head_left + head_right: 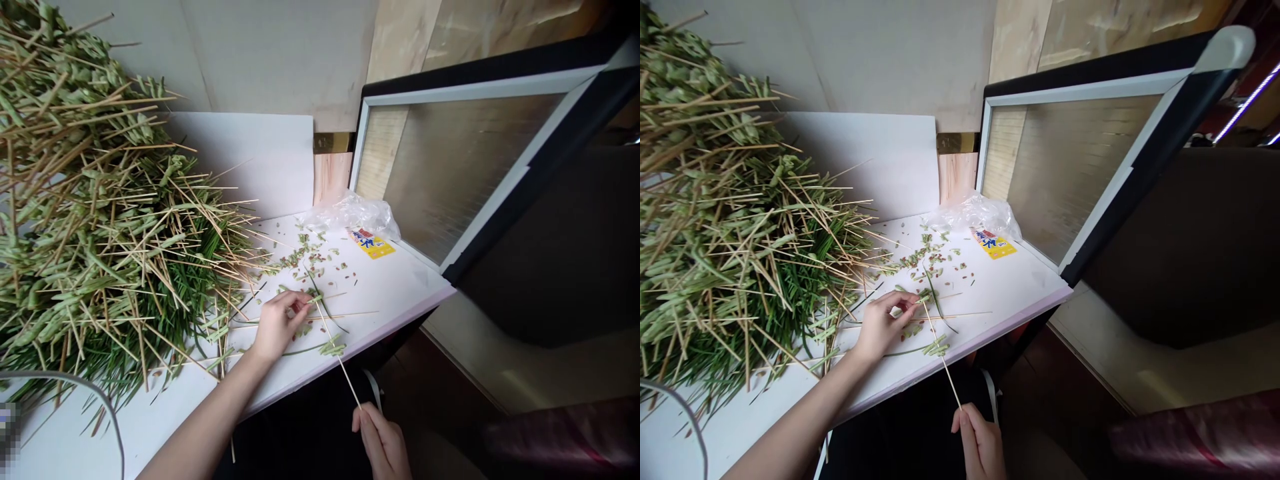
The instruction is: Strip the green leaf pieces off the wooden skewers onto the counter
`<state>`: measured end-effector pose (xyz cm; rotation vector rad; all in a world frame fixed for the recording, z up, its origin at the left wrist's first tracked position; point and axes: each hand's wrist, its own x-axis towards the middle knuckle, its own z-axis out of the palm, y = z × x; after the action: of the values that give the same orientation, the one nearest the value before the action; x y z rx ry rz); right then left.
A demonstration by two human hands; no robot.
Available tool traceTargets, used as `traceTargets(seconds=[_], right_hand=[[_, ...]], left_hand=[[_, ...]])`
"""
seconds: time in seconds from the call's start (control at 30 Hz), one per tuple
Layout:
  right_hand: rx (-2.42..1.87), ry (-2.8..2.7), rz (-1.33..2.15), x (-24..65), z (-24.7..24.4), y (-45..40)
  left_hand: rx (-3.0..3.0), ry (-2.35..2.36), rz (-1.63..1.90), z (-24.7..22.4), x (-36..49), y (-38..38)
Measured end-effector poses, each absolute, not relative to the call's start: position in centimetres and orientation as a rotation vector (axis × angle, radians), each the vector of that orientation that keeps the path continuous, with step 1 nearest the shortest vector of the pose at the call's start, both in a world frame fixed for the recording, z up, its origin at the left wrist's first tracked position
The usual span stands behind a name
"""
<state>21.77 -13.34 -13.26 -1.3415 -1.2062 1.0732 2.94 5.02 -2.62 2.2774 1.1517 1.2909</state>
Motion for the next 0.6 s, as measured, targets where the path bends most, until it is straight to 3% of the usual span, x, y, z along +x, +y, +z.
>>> traceTargets(seconds=[0.4,0.6], right_hand=[[-1.217,-0.908,1.431,22.1,-13.1,-13.0],[-1.418,-1.245,0.845,22.2,-14.1,-13.2]], left_hand=[[2.772,1.024,1.159,-2.2,2.7,5.1],[2.777,0.969,1.089,-1.8,2.4,5.2]])
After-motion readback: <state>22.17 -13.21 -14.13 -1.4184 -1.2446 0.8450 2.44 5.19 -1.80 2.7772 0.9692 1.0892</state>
